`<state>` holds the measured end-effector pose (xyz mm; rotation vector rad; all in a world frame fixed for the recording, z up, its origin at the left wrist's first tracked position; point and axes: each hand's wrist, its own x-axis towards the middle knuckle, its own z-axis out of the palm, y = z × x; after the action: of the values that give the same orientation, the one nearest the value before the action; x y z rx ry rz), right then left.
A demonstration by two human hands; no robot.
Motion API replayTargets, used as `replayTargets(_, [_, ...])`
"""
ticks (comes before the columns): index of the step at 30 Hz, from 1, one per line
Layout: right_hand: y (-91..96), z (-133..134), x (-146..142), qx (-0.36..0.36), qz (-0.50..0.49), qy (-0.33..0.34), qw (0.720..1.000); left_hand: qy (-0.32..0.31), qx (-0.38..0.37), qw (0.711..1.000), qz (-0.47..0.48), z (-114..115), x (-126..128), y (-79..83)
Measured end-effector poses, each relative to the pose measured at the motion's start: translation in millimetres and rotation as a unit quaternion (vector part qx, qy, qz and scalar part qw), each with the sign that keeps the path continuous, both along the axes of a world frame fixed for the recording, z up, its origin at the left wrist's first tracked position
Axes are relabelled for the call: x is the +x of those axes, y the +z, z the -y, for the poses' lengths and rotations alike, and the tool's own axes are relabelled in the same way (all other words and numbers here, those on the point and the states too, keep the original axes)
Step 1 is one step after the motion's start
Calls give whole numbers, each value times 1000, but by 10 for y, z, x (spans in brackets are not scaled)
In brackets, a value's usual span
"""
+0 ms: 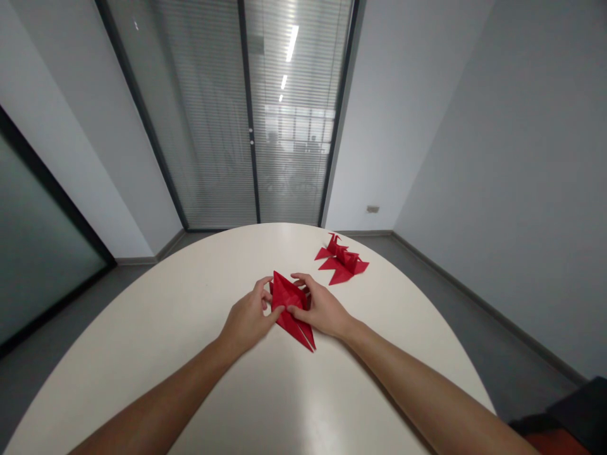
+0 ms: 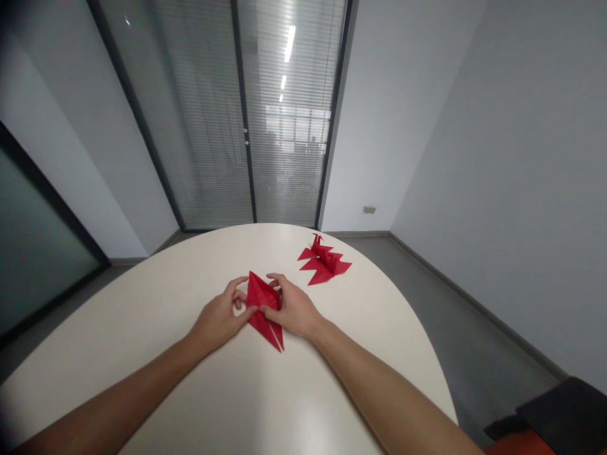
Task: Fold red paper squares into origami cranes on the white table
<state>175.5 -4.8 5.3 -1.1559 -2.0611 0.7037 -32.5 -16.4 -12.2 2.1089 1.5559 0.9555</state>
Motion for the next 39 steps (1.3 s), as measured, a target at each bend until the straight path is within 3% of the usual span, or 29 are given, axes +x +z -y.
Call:
replayTargets(16, [31,4,20,17,52,31,998,14,-6,1000,7,-49,1,-35])
replayTargets(27, [24,14,16,40,68,93,993,2,17,983,184,-141,-30,-37])
replayTargets(39, [50,19,12,40,60,136,988,-5,9,982,189,-121,-14,38])
